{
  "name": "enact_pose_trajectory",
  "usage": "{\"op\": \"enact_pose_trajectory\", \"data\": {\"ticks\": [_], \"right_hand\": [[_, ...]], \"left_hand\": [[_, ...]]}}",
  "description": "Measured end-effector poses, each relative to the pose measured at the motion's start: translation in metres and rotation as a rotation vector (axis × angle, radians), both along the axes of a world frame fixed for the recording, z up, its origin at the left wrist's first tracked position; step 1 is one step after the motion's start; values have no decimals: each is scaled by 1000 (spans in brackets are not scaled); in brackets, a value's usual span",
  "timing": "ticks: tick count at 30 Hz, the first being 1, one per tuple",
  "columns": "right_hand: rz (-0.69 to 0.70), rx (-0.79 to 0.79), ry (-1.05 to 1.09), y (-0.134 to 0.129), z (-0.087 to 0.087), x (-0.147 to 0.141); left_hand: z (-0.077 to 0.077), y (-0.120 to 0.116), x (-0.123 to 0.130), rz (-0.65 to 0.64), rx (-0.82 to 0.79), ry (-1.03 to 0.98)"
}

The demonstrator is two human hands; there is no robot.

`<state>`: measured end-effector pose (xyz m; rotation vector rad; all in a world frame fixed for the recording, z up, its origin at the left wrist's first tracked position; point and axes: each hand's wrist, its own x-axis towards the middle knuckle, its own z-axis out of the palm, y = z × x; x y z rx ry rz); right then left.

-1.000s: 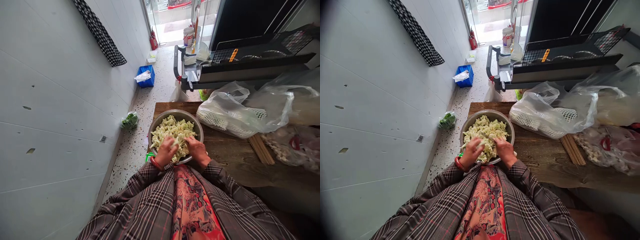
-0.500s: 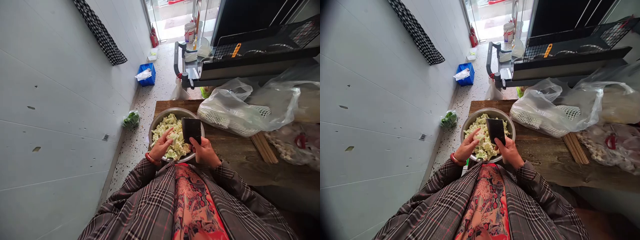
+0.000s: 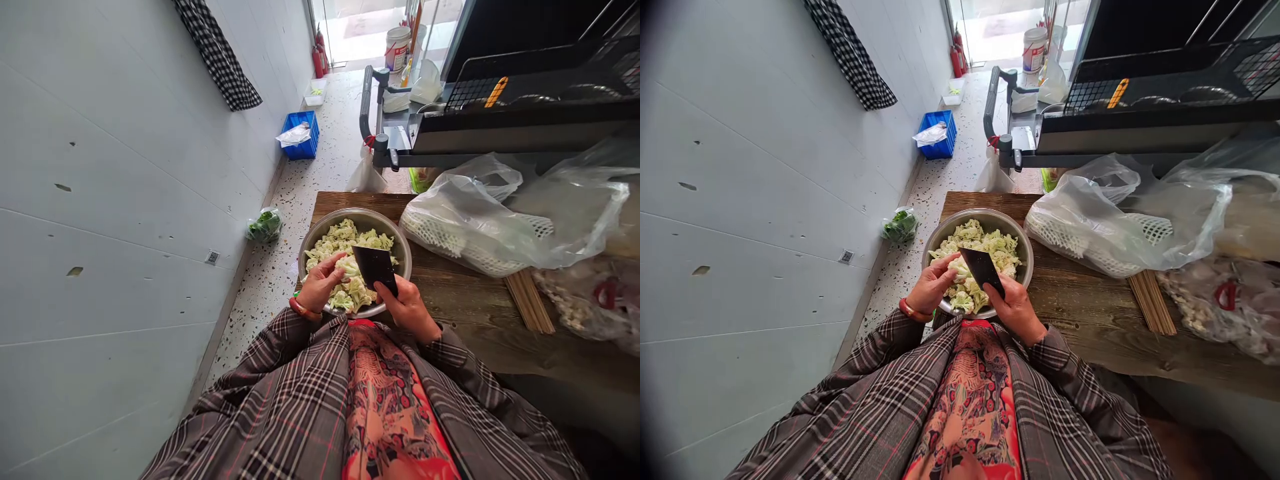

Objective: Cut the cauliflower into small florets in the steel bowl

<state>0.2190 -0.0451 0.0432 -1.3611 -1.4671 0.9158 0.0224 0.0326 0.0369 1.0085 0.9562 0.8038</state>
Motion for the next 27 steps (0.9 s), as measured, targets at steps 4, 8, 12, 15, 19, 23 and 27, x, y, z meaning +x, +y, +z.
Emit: {"op": "enact_pose_trajectory", "data": {"ticks": [4,8,12,15,19,23,27], "right_hand": [[43,79,-55,-3,-3,-2],[72,59,-50,-6,-9,-3],[94,-3,-32,-9,-14,-5],[101,-36,-34,-10,-14,-7],[115,-33,-41,-12,-12,-10],[100,13,-69,-11,-13,-14],[63,34,-76,-8,-16,-19]], "left_hand": [[-5,0,-1,21,30,33],[-5,-1,-1,34,56,74],[-1,-4,2,37,149,163],[2,-6,2,28,267,284],[6,-3,-2,-19,398,419],[5,1,-5,-61,454,434],[-6,-3,-2,-7,326,352]]}}
